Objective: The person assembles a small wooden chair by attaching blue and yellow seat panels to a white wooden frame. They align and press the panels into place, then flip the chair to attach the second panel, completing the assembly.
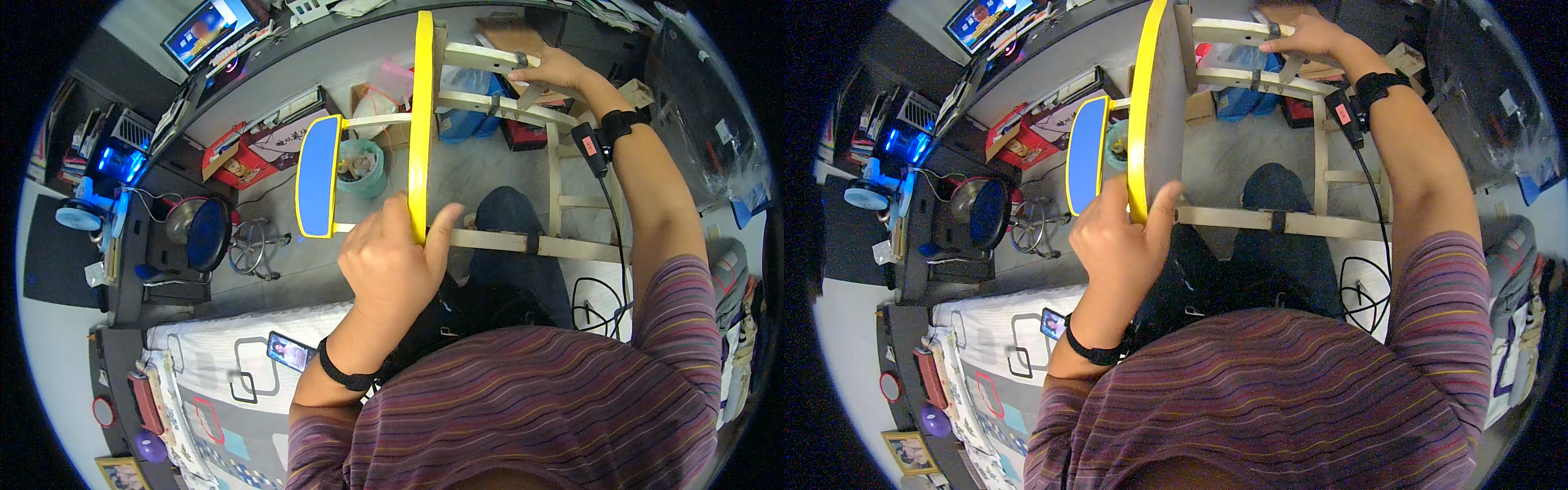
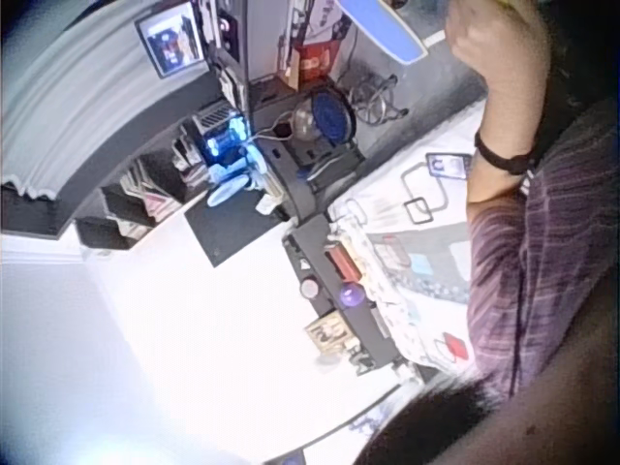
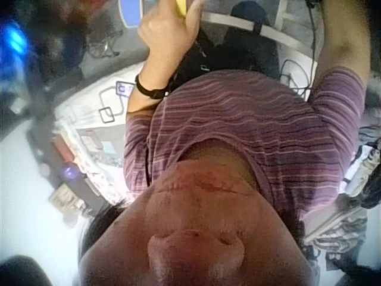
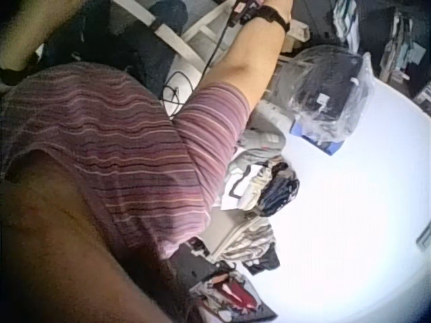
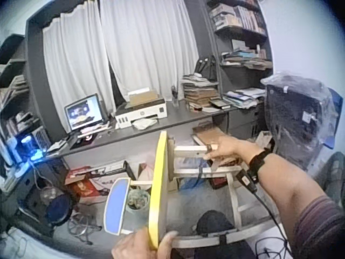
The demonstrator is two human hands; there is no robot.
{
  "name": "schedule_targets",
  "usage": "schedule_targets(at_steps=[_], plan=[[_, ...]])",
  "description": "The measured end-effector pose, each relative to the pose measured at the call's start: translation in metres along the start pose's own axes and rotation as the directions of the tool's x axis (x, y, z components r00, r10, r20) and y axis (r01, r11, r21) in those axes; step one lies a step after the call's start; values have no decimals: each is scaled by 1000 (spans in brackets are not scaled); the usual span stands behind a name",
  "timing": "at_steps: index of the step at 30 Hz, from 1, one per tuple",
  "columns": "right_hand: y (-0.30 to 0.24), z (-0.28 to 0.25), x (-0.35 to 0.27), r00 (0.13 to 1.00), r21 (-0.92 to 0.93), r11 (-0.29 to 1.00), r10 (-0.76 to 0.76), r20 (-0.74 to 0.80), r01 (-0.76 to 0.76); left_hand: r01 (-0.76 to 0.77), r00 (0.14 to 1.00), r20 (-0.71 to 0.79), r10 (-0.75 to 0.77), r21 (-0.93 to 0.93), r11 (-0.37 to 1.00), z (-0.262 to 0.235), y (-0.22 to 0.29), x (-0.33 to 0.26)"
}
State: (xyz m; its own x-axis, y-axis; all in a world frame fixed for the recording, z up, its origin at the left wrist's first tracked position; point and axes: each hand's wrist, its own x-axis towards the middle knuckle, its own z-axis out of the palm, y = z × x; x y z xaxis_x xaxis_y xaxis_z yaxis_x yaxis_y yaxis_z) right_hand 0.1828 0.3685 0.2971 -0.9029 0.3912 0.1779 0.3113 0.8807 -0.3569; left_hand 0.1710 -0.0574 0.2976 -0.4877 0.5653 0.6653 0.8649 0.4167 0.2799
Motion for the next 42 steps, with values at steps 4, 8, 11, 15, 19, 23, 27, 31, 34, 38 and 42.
schedule_targets(at_steps=[4, 8, 11, 15, 19, 23, 27, 31, 34, 38, 42], plan=[[0, 0, -2, 993, -132, 984, 118, -4, -118, 70, 995, 82, -55, -194, 979, -5, -7, -2], [-7, -4, -4, 990, -137, 980, 138, -31, -141, 5, 994, 102, 47, -455, 890, -3, -22, 10], [-18, -12, -9, 991, -161, 978, 136, 14, -132, -107, 992, 17, 128, -457, 883, -1, -24, 20], [-35, -16, -20, 987, -302, 941, 124, -105, -151, -54, 941, 242, 235, -579, 813, -10, -15, 21], [-44, -23, -31, 978, -246, 947, 198, -61, -207, 43, 908, 360, 213, -587, 808, -19, -14, 18], [-56, -28, -35, 978, -249, 946, 207, -39, -210, -126, 930, 235, 283, -518, 846, -20, -24, 32], [-63, -32, -39, 982, -246, 951, 187, -32, -189, -212, 937, 148, 316, -480, 852, -23, -24, 48], [-63, -31, -44, 987, -245, 957, 140, -80, -155, -208, 938, 142, 318, -503, 839, -24, -22, 63], [-62, -29, -45, 985, -306, 941, 109, -133, -146, -181, 947, 120, 297, -567, 804, -10, -23, 77], [-61, -28, -42, 985, -305, 943, 91, -150, -133, -21, 959, 186, 212, -702, 712, -4, -22, 86], [-57, -27, -41, 985, -305, 941, 114, -128, -148, 169, 942, 313, 122, -755, 633, -6, -21, 100]])
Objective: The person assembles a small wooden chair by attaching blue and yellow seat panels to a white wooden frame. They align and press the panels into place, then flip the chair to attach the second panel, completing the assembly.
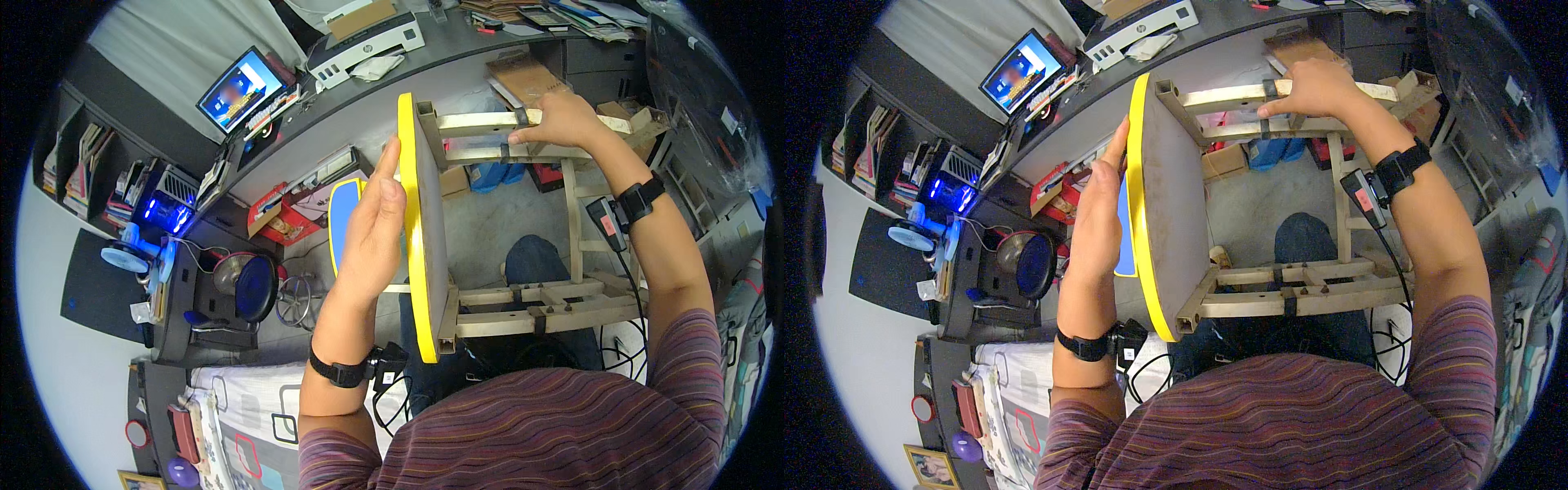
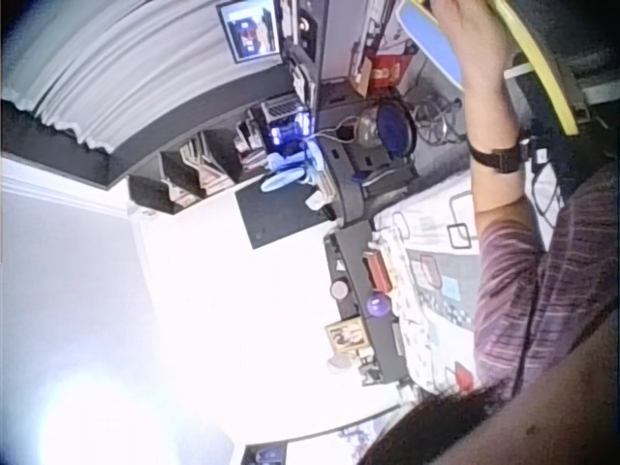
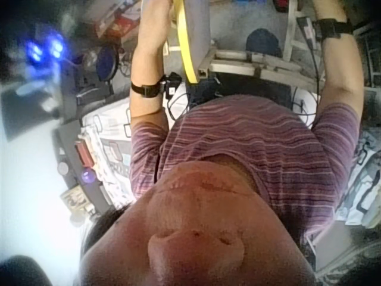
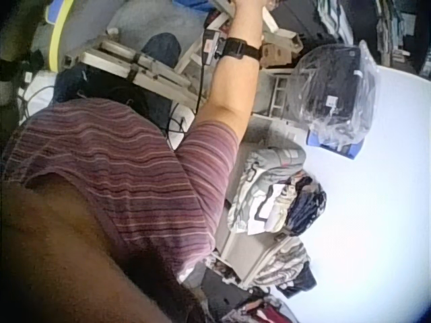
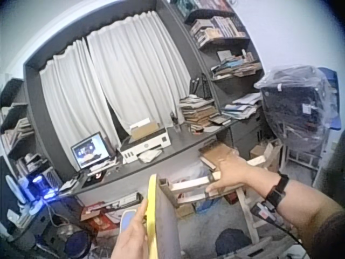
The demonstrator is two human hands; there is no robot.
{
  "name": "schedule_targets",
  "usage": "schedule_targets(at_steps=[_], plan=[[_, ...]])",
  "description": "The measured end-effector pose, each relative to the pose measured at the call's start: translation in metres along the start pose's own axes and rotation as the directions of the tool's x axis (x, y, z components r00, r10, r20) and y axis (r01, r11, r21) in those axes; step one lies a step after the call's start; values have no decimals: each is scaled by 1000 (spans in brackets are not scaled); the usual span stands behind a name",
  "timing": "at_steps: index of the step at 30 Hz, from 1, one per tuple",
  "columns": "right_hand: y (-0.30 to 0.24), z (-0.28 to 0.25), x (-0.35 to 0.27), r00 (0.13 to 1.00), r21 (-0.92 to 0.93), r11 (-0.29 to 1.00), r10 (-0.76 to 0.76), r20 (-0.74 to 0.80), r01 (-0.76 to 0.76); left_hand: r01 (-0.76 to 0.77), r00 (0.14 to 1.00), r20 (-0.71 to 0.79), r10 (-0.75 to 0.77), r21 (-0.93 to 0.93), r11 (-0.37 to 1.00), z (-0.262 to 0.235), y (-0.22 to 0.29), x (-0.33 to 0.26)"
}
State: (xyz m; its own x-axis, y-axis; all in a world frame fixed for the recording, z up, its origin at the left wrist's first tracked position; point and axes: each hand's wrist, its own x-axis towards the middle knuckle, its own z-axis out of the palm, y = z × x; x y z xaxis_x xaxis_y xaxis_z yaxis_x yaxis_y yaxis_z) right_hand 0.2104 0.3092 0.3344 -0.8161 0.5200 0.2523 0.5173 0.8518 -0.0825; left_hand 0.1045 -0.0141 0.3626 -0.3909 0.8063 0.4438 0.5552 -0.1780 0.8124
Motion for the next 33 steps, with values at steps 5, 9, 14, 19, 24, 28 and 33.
schedule_targets(at_steps=[5, 9, 14, 19, 24, 28, 33], plan=[[2, 6, 2, 999, 32, 999, -13, -31, 14, 30, 999, -42, -24, 144, 989, -4, -6, 19], [4, 8, 3, 999, 42, 999, -18, -26, 19, 11, 997, -73, 7, 246, 969, -6, -12, 35], [3, 8, 4, 999, 41, 999, -21, -33, 23, 34, 996, -90, -10, 270, 962, -6, -16, 54], [3, 7, 4, 999, 53, 998, -19, -33, 21, 49, 996, -83, -28, 265, 963, -9, -23, 74], [0, 4, 1, 999, -3, 1000, -6, -47, 6, 69, 993, -117, -31, 339, 938, -13, -29, 92], [-4, -1, -2, 999, 5, 1000, -8, -50, 8, 136, 989, -106, -107, 315, 939, -15, -32, 103], [-6, -5, -4, 999, -23, 1000, -17, -44, 16, 31, 985, -166, 52, 461, 887, -18, -34, 108]])
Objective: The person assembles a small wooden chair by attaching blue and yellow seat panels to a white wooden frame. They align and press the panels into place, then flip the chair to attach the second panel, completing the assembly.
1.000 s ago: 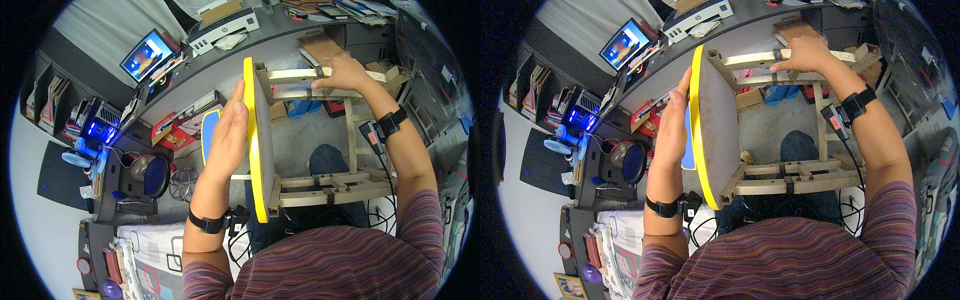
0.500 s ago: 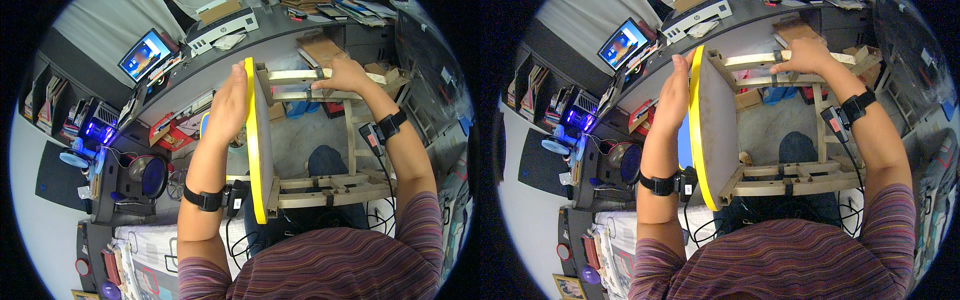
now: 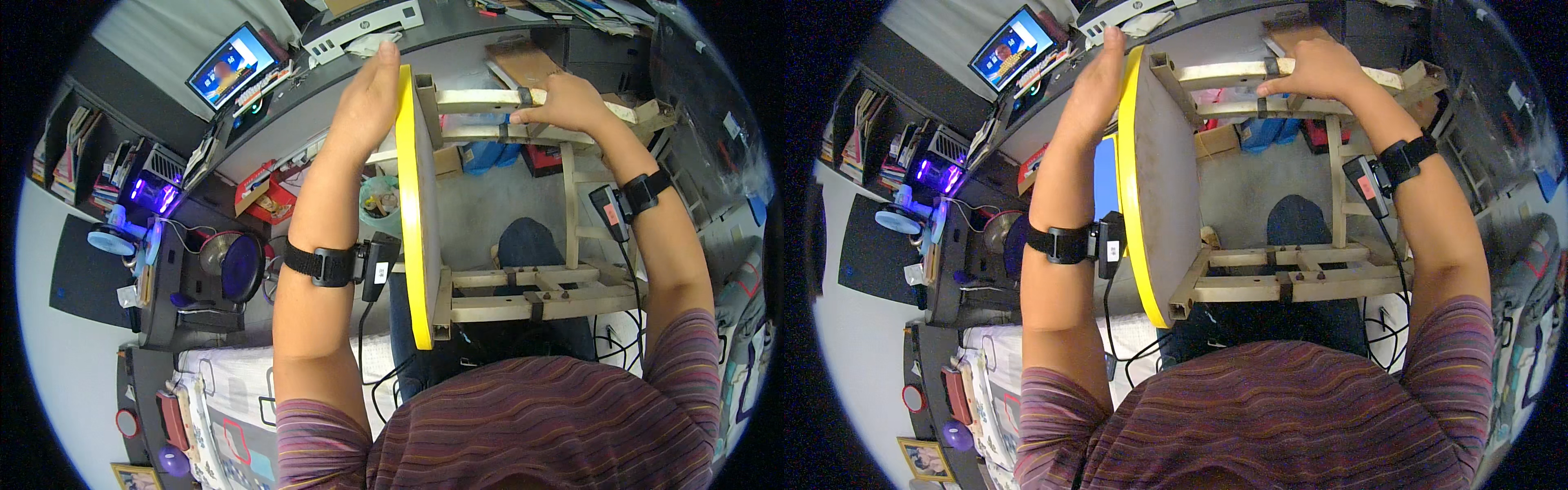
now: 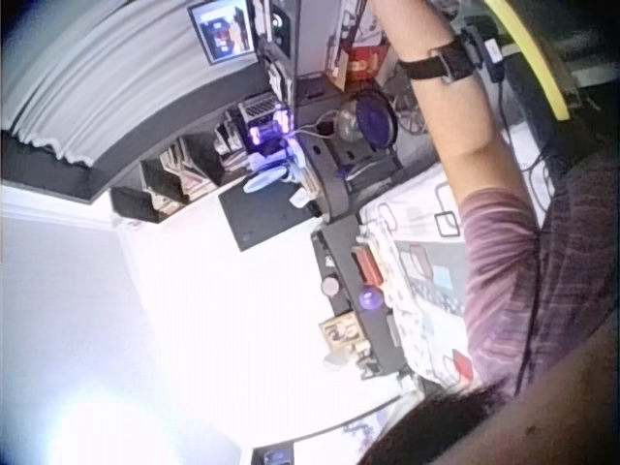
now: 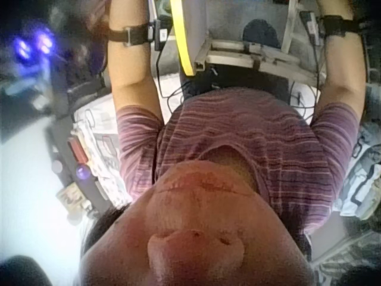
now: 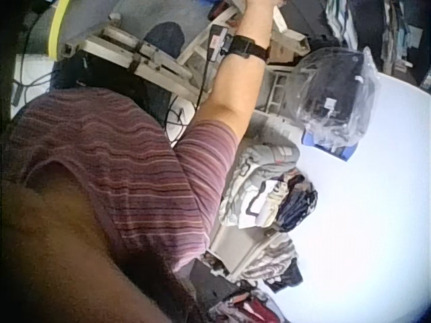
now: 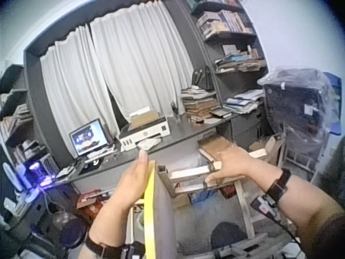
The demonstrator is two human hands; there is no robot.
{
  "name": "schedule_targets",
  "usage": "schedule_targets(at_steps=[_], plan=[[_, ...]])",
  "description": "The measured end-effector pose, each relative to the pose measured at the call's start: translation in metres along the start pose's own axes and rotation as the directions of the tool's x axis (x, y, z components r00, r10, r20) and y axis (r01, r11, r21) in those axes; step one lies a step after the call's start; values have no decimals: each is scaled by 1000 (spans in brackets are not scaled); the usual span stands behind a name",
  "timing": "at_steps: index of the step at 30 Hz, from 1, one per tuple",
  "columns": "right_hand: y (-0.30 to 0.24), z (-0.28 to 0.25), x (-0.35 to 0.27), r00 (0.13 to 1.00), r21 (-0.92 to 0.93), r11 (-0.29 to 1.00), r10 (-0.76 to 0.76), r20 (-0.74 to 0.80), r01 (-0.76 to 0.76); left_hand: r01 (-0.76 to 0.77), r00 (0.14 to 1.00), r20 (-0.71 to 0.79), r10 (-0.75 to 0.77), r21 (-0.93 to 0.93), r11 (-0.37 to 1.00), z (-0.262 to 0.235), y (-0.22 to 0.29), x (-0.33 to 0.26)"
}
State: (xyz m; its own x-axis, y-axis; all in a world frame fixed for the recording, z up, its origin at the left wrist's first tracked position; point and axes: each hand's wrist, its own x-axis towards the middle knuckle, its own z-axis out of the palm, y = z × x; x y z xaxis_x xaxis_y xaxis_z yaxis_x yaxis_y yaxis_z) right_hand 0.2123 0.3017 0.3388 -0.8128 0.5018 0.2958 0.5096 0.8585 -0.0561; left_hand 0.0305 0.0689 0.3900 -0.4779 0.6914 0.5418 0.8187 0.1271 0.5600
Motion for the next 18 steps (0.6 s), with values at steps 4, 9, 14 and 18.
schedule_targets(at_steps=[4, 9, 14, 18], plan=[[-2, 0, -1, 1000, 4, 1000, 26, 8, -26, -204, 974, 79, 210, -73, 976, 4, -1, -2], [-3, 2, -1, 1000, 65, 998, -7, -5, 7, -251, 963, 118, 241, 85, 964, 1, 9, -11], [-1, 3, -1, 998, 130, 990, 50, 43, -55, -78, 949, 315, -17, 288, 954, -15, 31, -28], [0, 4, 2, 999, 45, 998, 31, 18, -32, -259, 951, -12, 309, 515, 817, 2, 43, -54]])
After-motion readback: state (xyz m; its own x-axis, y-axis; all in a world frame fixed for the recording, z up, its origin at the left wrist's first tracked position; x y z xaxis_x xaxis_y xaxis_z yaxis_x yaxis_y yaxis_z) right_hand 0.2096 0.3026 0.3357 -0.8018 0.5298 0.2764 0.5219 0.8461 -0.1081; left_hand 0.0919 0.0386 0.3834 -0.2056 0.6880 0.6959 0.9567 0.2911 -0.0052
